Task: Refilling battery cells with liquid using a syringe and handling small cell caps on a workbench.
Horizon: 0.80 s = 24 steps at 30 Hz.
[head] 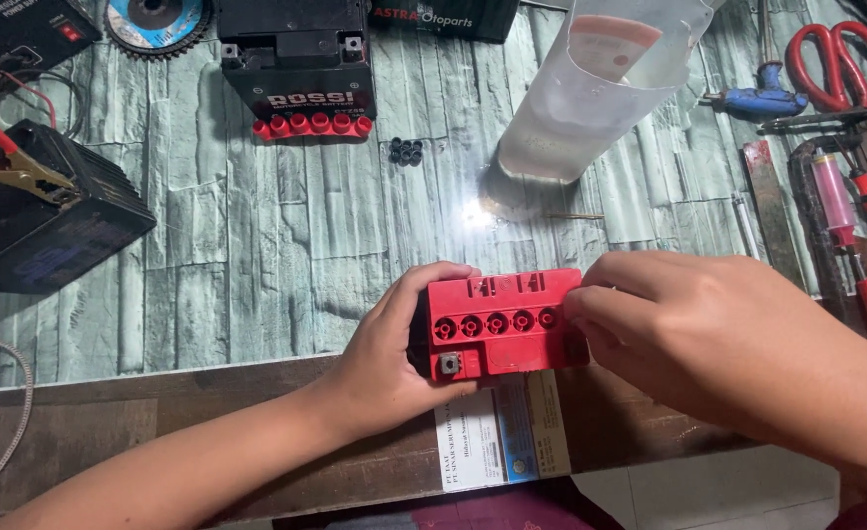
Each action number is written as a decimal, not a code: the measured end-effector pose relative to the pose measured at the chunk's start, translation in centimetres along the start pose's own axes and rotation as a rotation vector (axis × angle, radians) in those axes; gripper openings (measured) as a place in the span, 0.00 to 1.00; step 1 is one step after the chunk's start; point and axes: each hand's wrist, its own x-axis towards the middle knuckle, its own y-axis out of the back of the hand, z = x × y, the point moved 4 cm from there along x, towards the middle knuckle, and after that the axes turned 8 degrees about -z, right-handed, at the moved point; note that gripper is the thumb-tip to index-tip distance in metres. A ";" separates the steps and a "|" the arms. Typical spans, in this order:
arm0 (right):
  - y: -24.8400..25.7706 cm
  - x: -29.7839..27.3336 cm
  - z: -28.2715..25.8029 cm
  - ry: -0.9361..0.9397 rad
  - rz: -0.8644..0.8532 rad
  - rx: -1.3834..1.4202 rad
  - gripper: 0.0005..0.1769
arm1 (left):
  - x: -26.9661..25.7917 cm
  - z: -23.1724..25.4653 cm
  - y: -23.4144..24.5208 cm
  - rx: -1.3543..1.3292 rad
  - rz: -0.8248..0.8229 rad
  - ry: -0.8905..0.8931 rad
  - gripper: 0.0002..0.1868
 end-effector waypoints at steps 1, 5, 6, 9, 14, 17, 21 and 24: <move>0.1 -0.1 0.0 0.025 0.083 0.054 0.07 | 0.0 0.0 0.0 -0.002 0.001 -0.005 0.47; 0.0 -0.9 -0.1 0.026 0.251 0.096 0.07 | 0.1 0.2 0.1 -0.015 0.000 -0.012 0.47; 0.2 -0.8 -0.2 0.027 0.249 0.097 0.07 | 0.0 0.1 0.1 -0.015 0.001 -0.011 0.47; 1.6 -1.1 -0.2 0.109 0.435 0.233 0.04 | 0.0 0.1 0.1 -0.024 -0.004 -0.018 0.47; 1.3 -1.4 4.3 0.110 0.475 0.454 0.05 | 0.0 -0.1 0.0 -0.018 -0.006 0.007 0.46; -1.0 -0.1 7.7 -0.079 0.368 0.475 0.05 | 0.1 -0.2 0.0 0.004 0.005 -0.005 0.46; -4.3 1.0 10.5 -0.173 0.283 0.396 0.14 | 0.1 0.0 0.0 -0.007 0.002 0.009 0.45; -5.1 2.0 11.2 -0.226 0.184 0.360 0.12 | 0.1 -0.2 0.1 0.004 0.014 0.019 0.45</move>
